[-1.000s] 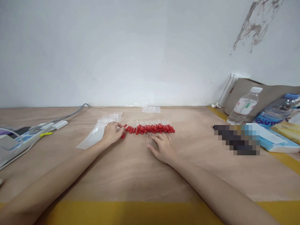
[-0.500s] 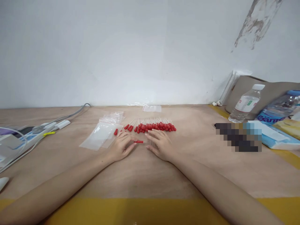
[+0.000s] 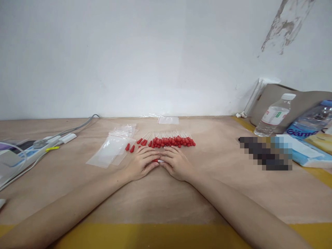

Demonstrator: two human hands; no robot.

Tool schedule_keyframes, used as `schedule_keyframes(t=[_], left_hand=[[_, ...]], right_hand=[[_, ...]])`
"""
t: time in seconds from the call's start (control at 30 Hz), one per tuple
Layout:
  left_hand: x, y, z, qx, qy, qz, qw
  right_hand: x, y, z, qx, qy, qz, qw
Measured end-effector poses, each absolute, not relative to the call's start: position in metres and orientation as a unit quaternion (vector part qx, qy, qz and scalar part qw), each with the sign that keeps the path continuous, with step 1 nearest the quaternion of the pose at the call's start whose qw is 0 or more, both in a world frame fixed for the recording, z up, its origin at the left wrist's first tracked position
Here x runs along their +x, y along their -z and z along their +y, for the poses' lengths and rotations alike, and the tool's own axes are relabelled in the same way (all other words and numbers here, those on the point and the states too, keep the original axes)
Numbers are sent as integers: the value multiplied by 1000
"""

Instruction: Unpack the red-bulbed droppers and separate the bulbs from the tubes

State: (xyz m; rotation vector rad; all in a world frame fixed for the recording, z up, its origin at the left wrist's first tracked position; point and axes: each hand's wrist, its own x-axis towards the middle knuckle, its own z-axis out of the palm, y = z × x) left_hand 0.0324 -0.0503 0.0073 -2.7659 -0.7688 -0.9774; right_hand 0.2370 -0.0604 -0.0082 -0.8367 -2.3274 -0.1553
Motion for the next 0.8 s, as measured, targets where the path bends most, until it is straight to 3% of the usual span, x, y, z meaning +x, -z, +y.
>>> schedule_keyframes(t=[0.53,0.8], left_hand=[[33,-14,-58,-925,243,-268,119],[31,-16,-60,-929,245,-253,110]], right_hand=[[233,12,-60,-254,82,-884,383],[234,6,-67,-233,120,-892,369]])
